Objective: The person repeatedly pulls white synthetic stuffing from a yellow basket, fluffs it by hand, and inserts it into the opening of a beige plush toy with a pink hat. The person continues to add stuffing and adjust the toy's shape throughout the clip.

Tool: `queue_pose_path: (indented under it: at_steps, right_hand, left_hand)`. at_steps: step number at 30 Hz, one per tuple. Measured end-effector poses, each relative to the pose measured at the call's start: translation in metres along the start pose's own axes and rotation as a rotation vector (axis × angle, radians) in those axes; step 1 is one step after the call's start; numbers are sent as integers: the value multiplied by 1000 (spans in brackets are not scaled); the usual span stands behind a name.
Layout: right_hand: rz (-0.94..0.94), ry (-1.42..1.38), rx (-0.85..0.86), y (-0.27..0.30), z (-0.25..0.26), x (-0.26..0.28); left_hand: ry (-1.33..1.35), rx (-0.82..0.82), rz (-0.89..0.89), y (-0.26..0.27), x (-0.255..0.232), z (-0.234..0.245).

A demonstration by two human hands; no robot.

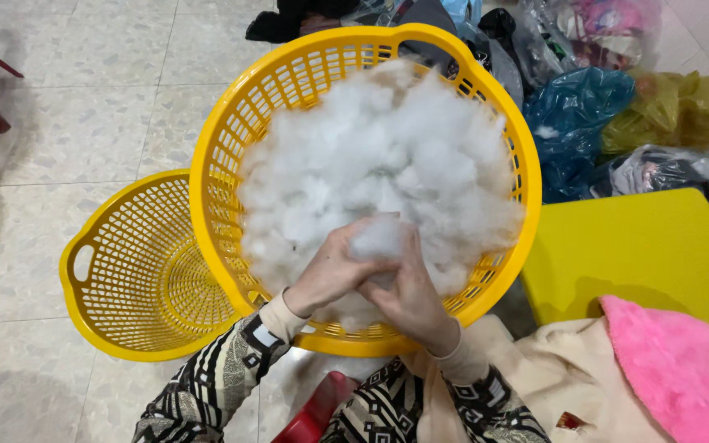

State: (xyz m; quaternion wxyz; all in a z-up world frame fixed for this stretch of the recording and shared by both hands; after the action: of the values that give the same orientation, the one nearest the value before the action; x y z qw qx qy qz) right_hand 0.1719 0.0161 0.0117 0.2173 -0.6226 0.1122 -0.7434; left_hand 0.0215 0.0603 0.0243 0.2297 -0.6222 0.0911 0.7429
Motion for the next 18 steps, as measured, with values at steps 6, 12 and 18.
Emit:
queue_pose_path:
  at_steps: [6,12,18]
  right_hand:
    - [-34,-5,74,-19,28,37]
    - [154,102,-155,-28,35,44]
    - [234,386,-491,-72,116,26]
  left_hand:
    - [-38,7,4,12,7,0]
    - [-194,-28,61,31,5,3]
    - [-100,-139,208,53,17,33]
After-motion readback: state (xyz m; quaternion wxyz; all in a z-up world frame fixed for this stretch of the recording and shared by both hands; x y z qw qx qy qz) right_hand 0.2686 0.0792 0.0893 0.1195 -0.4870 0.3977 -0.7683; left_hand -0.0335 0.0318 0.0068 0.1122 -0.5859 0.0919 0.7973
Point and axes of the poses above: each hand's wrist, its own y-axis away from the middle knuckle, its own z-axis out of the back of the hand, x = y × z, the point moved 3 cm from there along -y, towards the middle knuckle, and after that the axes turned 13 degrees about -y, right-handed, at the moved point
